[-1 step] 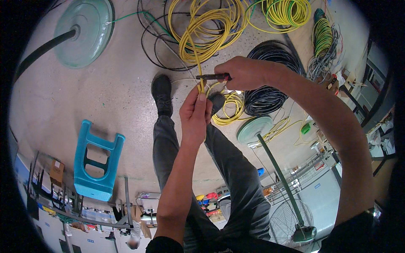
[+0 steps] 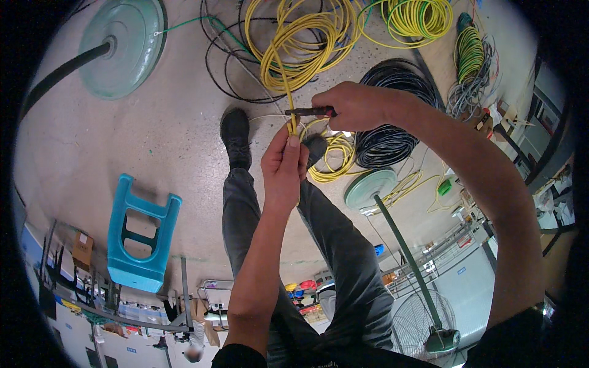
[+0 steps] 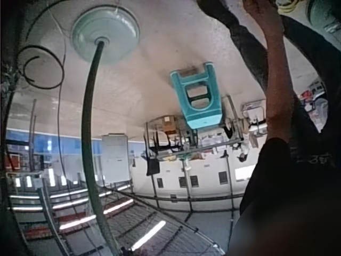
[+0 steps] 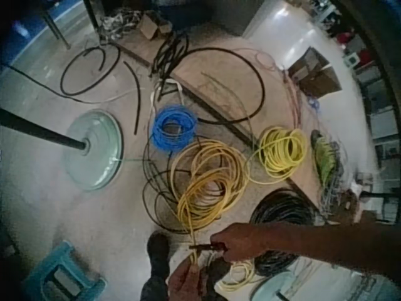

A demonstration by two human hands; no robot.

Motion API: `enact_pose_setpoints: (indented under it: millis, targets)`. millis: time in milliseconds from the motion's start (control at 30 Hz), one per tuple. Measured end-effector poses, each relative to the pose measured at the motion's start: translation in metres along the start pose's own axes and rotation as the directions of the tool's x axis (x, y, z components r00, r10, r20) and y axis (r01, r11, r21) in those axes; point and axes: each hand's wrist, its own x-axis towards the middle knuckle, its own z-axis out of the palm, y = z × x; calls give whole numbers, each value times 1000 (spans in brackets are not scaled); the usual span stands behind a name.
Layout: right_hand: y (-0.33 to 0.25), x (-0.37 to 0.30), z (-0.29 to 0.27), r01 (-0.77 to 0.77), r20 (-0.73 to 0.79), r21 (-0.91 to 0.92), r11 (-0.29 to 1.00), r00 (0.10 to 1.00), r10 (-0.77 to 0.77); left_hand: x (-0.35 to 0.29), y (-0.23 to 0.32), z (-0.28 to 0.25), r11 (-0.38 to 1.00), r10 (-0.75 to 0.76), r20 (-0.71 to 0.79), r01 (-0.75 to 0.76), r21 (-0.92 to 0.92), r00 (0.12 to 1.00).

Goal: The person strips insulation from colored wires and connects them to terminals on an electrical panel. They use pliers to cut and strip wires, then insert the ends into the panel's connection points.

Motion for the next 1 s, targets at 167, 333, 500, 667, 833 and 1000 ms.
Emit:
enact_pose_setpoints:
  millis: [167, 333, 500, 667, 833, 1000]
  targets:
    - [-5, 4, -3, -32, 32, -69, 997, 999, 35, 0, 5, 0, 1000, -12, -1, 12, 1, 1000]
    - [-13, 5, -7, -64, 18, -247, 967, 997, 71, 0, 3, -3, 1000, 0, 13, 0, -8, 1000]
    - [-21, 9, -14, -82, 96, -369, 926, 987, 125, -1, 6, -2, 1000, -24, -10, 24, -1, 1000]
    - [-17, 12, -12, -57, 107, -293, 954, 990, 92, -2, 5, -4, 1000, -18, -6, 18, -4, 1000]
    - [-19, 17, -15, -66, 134, -317, 946, 984, 114, -1, 4, -7, 999, -18, 16, 19, -27, 1000]
    - [-21, 22, -13, -94, 136, -321, 942, 980, 144, -3, 7, -9, 999, -27, 16, 27, -33, 1000]
